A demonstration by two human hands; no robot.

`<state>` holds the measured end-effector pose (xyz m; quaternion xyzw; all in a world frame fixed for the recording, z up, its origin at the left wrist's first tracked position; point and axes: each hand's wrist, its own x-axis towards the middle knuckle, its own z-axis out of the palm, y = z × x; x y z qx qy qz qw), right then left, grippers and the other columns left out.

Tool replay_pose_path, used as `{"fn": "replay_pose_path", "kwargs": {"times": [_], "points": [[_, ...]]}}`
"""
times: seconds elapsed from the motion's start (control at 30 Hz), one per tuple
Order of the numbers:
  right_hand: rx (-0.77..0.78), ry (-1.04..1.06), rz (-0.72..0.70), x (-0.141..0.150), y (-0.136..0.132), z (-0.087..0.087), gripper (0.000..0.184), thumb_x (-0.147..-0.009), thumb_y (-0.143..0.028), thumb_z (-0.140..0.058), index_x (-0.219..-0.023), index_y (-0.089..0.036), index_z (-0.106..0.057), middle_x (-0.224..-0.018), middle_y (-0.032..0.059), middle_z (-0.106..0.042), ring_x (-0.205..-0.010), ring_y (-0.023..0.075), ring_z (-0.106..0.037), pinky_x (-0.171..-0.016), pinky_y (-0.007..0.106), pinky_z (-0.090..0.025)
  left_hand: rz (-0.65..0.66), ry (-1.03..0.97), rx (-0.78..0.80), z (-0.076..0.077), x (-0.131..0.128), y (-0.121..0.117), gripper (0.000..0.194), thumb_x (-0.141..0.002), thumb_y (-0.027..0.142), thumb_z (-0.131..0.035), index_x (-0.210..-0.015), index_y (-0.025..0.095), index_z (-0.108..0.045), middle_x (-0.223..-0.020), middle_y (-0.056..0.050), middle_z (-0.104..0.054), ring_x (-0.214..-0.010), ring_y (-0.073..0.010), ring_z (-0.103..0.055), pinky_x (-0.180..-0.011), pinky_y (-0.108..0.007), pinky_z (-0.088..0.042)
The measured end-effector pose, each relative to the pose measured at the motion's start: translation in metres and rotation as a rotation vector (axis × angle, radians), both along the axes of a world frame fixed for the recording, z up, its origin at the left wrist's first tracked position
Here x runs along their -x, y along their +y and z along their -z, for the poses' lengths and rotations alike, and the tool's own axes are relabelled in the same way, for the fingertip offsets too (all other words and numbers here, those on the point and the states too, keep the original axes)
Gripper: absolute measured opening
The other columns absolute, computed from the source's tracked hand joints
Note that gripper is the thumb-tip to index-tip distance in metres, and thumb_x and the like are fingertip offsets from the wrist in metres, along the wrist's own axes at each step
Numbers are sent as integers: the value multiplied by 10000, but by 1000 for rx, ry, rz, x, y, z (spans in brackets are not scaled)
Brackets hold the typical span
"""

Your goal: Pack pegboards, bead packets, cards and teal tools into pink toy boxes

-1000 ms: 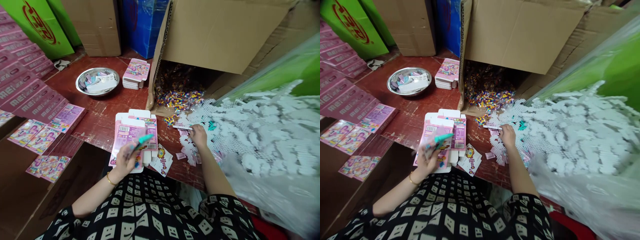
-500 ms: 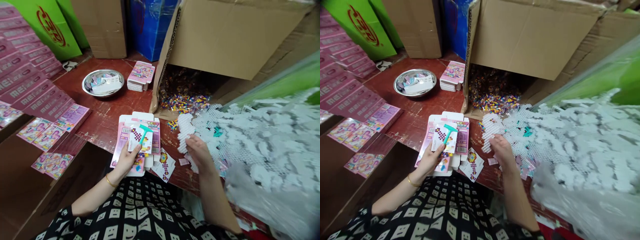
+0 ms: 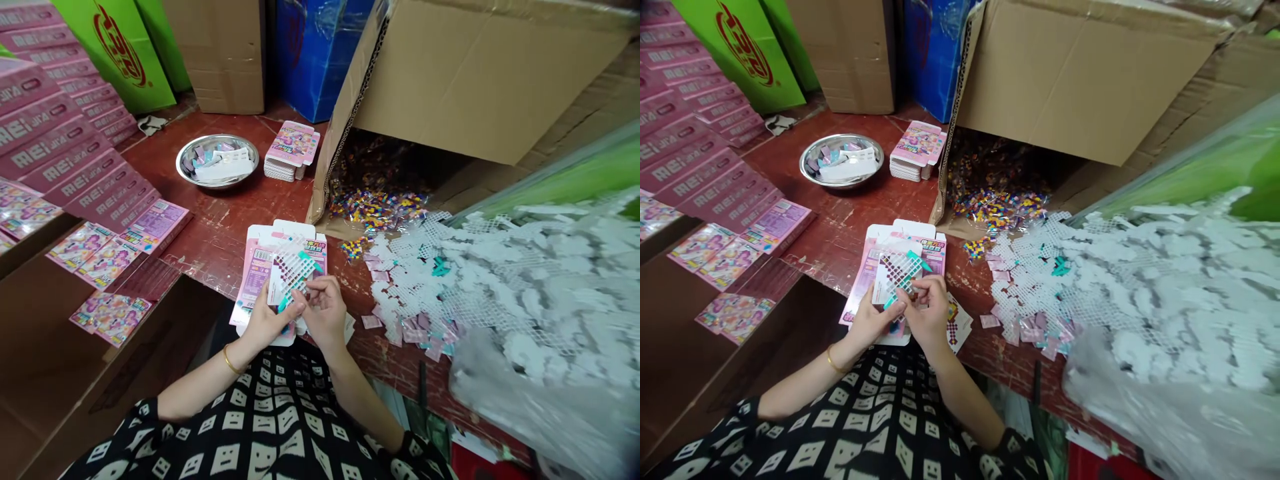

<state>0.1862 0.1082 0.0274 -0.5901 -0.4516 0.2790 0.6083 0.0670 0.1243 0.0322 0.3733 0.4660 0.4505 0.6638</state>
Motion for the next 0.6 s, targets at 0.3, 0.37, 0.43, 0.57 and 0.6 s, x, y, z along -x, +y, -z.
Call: {"fn": "replay_pose_path", "kwargs": {"times": [0.3, 0.37, 0.43, 0.57, 0.6], "points": [[95, 100, -76, -40, 29, -23, 663, -630, -430, -879, -1178, -260, -547, -1058, 54, -619, -826, 169, -616, -697, 315, -566, 177, 4, -45, -12, 25, 20, 640, -726, 378, -838, -1269, 174, -568, -1194, -114, -725, -1076, -279, -704, -936, -398, -591], [205, 252, -363, -45, 46, -35, 748, -569, -406, -916, -1201, -246, -551, -1057, 57, -675, -859, 186, -665, -743, 337, -598, 245, 15, -93, -17, 26, 28, 681, -726, 355, -838, -1310, 175, -539, -1233, -117, -701, -1093, -277, -692, -964, -405, -577], [283, 367, -577, -43, 64, -43, 621, -589, -392, -908, -1109, -225, -613, -1013, 47, -720, -878, 196, -694, -806, 368, -613, 314, 75, -163, -23, 24, 36, 656, -761, 357, -807, -1323, 173, -523, -1275, -125, -667, -1145, -281, -661, -1017, -424, -543], [277, 441, -585, -47, 103, -43, 494, -541, -367, -928, -933, -207, -672, -944, 29, -750, -848, 190, -711, -842, 375, -623, 283, 230, -319, -23, 29, 56, 688, -811, 423, -749, -1365, 173, -425, -1381, -173, -539, -1260, -296, -570, -1082, -468, -479], [254, 450, -546, -54, 114, -41, 497, -524, -370, -934, -916, -210, -674, -949, 30, -753, -861, 194, -716, -854, 377, -624, 224, 291, -378, -20, 35, 60, 748, -789, 436, -769, -1379, 173, -391, -1407, -186, -496, -1281, -300, -546, -1096, -478, -460]]}}
